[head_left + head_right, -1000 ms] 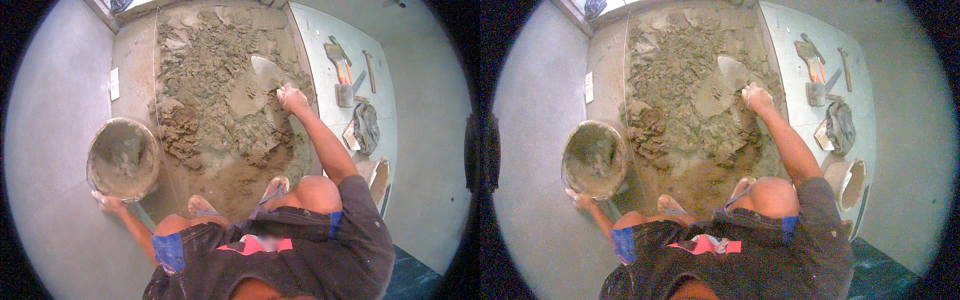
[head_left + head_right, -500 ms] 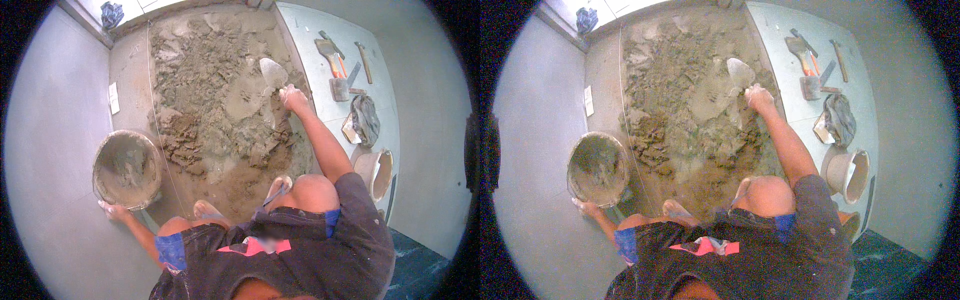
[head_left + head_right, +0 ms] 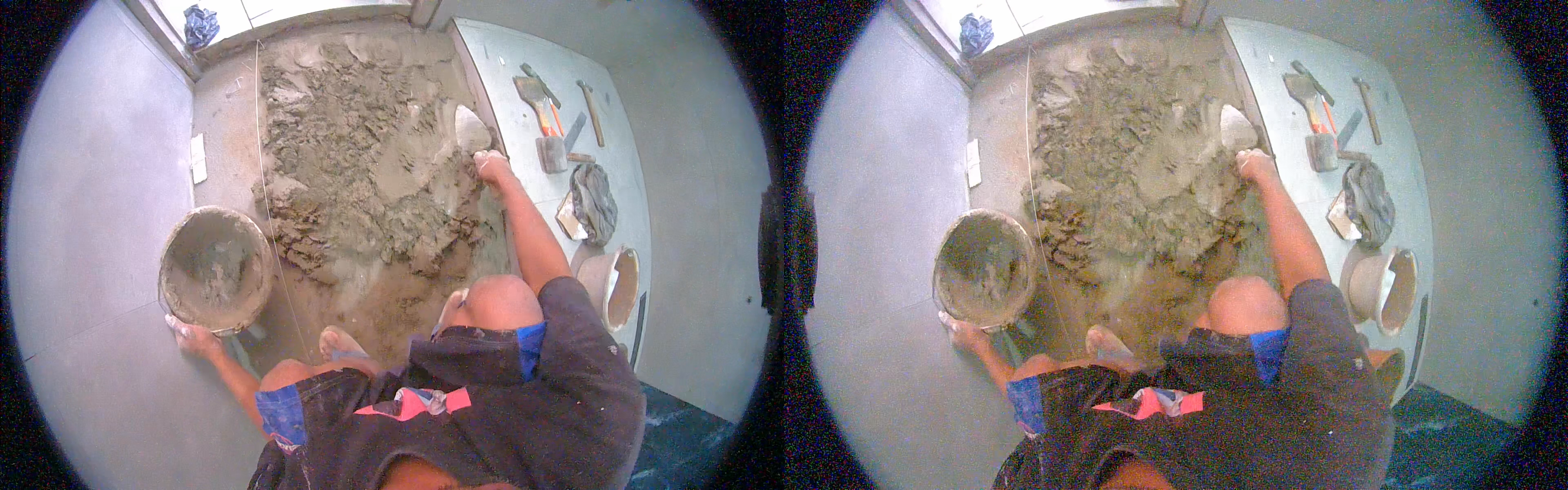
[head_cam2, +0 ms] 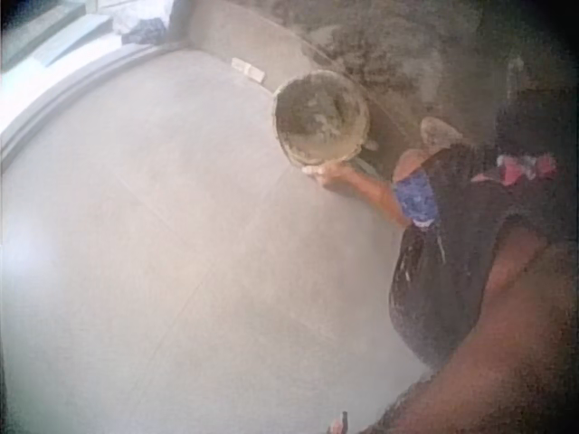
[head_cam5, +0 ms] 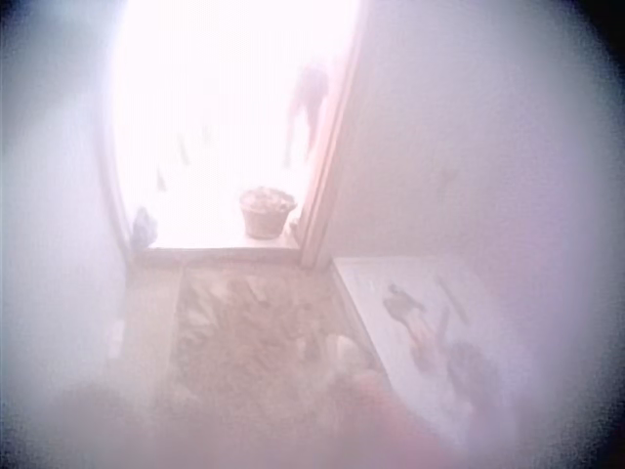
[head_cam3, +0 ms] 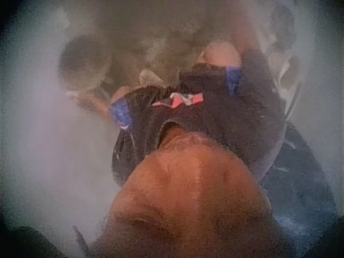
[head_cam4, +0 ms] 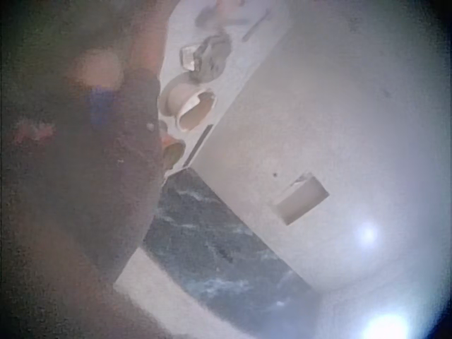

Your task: The person pours wet mortar from a bucket onto a floor area and spreads it across the surface with a trowel.

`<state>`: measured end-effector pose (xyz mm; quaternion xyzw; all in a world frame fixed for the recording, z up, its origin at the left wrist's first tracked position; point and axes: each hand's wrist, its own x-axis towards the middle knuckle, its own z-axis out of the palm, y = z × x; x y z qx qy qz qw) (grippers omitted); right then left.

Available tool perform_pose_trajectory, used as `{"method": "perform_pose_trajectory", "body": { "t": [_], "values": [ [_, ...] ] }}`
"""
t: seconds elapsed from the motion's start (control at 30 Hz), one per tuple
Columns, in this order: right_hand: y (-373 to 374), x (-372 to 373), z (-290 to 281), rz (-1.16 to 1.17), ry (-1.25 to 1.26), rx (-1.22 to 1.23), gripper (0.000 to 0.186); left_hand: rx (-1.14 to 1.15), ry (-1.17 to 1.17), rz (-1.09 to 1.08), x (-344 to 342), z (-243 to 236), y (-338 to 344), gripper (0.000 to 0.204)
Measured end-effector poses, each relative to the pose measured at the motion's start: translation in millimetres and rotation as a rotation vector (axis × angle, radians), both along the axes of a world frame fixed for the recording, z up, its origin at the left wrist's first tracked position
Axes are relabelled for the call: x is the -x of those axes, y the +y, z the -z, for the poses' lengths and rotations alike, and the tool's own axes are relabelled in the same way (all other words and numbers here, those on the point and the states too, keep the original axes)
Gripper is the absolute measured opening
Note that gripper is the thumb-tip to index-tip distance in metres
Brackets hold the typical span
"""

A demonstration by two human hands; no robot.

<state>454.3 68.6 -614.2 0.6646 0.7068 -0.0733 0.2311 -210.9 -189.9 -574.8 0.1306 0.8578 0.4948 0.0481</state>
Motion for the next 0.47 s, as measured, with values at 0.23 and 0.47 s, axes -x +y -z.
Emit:
{"method": "perform_pose_trajectory", "body": {
  "t": [0.23,0.47],
  "values": [
    [-63.0,-15.2,-27.4,0.713,0.692,-0.022,0.039,-0.025,-0.079,-0.007,-5.2,-1.7,1.9,0.064],
    [-122.9,-30.0,-15.8,1.274,1.192,0.250,0.051,-0.033,-0.202,-0.082,-11.2,-17.6,2.3,0.066]
  ]
}}
